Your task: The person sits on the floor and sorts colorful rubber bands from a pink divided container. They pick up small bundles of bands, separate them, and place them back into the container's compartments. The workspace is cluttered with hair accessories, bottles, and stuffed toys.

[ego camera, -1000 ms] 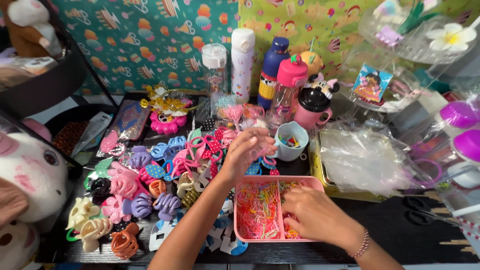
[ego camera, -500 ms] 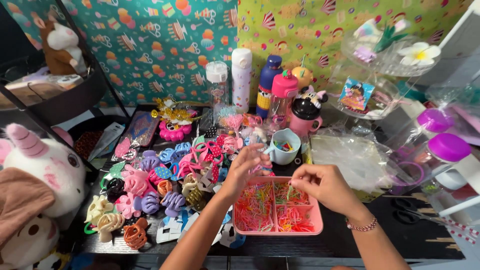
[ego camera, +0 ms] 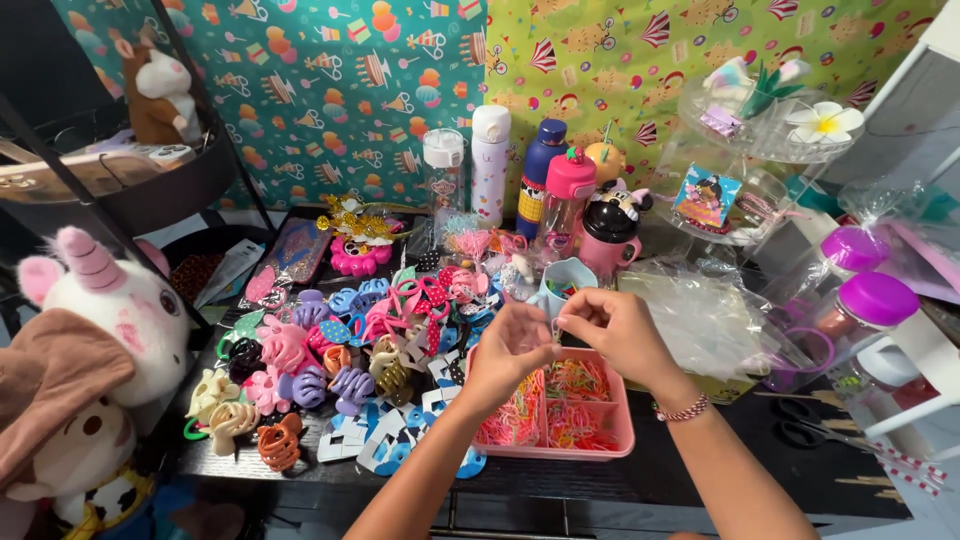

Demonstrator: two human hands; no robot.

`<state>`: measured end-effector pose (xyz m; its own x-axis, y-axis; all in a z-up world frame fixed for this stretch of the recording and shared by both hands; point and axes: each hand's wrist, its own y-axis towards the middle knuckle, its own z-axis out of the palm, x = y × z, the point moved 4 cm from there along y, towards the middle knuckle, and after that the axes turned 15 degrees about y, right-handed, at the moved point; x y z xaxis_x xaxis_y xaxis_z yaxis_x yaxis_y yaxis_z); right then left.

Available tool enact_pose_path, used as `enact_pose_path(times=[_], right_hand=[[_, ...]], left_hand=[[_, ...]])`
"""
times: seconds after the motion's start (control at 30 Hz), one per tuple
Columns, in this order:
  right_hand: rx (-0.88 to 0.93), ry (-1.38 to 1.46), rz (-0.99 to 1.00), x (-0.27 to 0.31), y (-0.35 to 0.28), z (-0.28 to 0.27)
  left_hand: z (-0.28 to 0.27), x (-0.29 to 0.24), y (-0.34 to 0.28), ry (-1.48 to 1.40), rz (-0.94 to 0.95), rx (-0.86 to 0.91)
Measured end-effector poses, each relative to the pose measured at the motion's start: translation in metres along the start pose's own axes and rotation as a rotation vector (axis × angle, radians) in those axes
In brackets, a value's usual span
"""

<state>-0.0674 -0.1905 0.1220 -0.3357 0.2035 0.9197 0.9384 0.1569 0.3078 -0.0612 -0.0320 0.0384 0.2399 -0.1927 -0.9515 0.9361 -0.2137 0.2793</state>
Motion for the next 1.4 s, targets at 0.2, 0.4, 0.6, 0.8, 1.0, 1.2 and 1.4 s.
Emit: enact_pose_path(times=[0.2,0.4,0.6,0.8,1.0,1.2,1.4], right_hand=[[-0.007,0.042,0.023,0.0,-0.004,-0.006],[-0.106,0.06,-0.048,0.006,-0.007,-0.017],[-0.173,0.157,-0.228,0.041,-0.01,-0.005],[-0.164,0.013,-0.309,0.023,0.0,0.005],[-0.008,-0.148,-0.318,0.026,-0.002,0.01],[-0.008,-0.349,-0.21,0.017,-0.028,-0.013],[0.493,-0.697,-0.066,-0.031,-0.061,0.006]], left_hand=[[0.003,0.012,-0.003,0.003,-0.028,-0.068],[0.0,0.021,-0.007,0.095,-0.048,-0.082],[0.0,0.017,-0.006,0.06,-0.077,-0.142],[0.009,0.02,-0.01,-0.063,-0.055,-0.094],[0.008,0.02,-0.004,-0.08,-0.072,-0.051],[-0.009,0.02,-0.003,-0.041,-0.073,-0.066],[-0.02,-0.013,-0.015,0.066,-0.081,0.021]])
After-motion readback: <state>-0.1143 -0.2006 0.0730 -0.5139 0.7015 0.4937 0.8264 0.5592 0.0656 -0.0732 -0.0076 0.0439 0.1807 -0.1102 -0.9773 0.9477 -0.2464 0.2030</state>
